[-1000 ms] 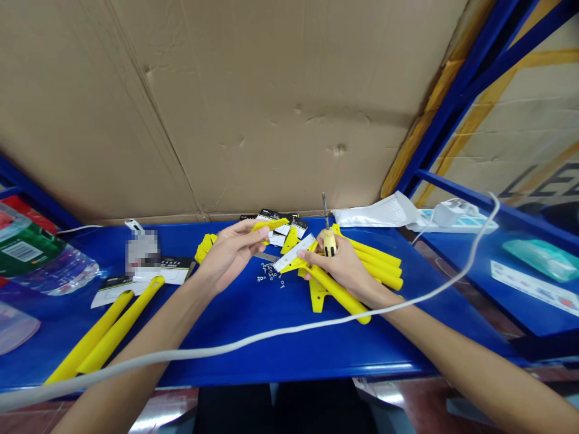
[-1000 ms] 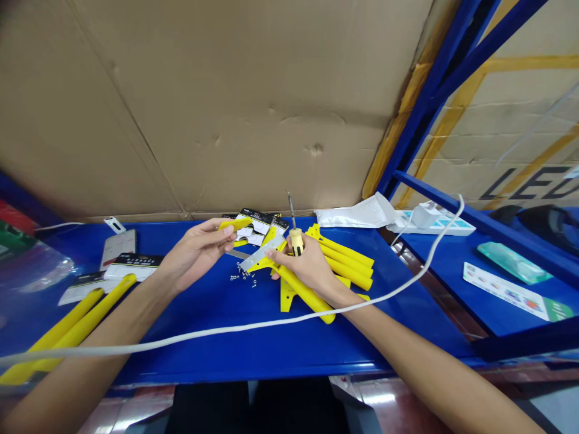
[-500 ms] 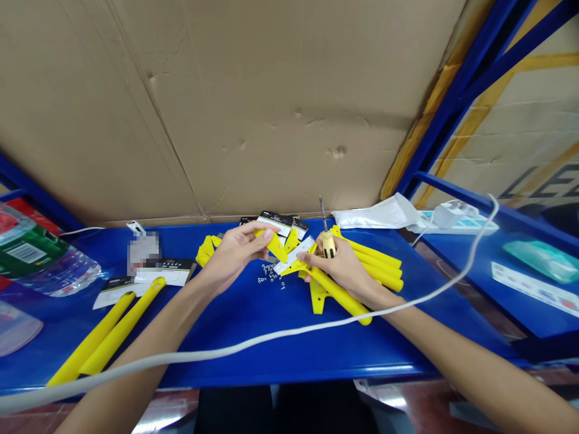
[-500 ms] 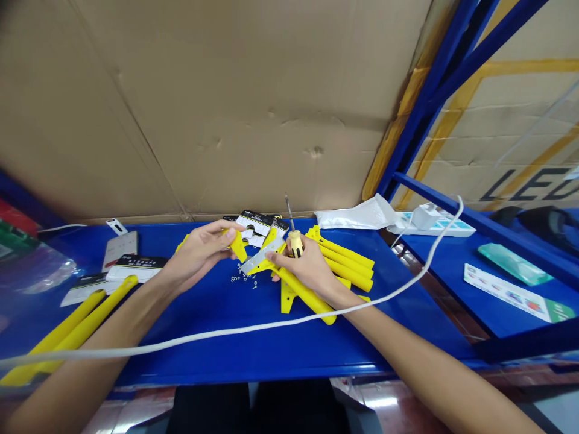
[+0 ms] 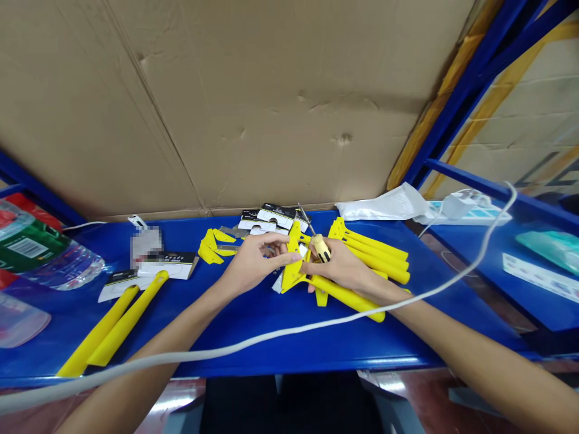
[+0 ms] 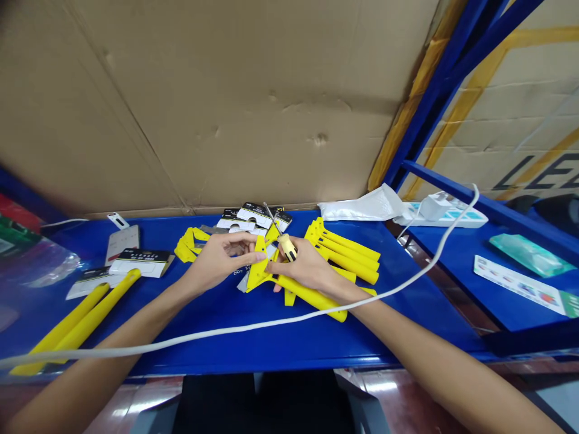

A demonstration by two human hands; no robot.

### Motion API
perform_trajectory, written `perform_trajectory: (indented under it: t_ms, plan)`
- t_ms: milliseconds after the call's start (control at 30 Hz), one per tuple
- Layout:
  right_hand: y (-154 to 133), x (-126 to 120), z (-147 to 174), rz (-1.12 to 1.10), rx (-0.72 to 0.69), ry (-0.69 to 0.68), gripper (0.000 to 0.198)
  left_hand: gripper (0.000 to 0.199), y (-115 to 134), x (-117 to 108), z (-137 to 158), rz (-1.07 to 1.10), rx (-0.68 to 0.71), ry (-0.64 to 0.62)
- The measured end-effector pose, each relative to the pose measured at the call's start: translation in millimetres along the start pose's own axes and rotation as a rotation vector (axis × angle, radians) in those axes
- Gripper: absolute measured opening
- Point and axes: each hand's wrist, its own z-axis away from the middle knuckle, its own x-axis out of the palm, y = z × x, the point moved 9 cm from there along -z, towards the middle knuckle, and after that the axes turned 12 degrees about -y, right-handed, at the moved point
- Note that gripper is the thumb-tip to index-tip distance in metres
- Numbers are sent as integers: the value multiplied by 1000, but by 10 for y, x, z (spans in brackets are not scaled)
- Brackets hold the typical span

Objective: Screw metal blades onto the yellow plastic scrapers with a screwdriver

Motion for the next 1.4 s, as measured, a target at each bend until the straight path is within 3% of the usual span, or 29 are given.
perform_trajectory:
  t_ms: [233,433,567,767,1033,1233,1400]
  plan:
    - [13,54,-13,-162,-12,-60,37,34,-258,216,3,278,-126,-110]
    - [100,105,-33,-331,30,-104,35,37,-399,280,36,378,-231,-103]
    - [78,82,-27,-377,3,-77,37,37,-353,254,19,362,-185,-95]
    - [62,79,-16,-211,-43,-106,39,37,-289,255,8,307,-121,-76]
    - [60,12,-9,-240,-18,-4,48,44,-242,248,20,283,-98,-64]
    - [46,-14,-6,-213,-55,9,43,30,-183,100,33,236,-85,62]
    - [47,-34,-10,-235,-64,27,49,30,-145,46,61,223,-82,123]
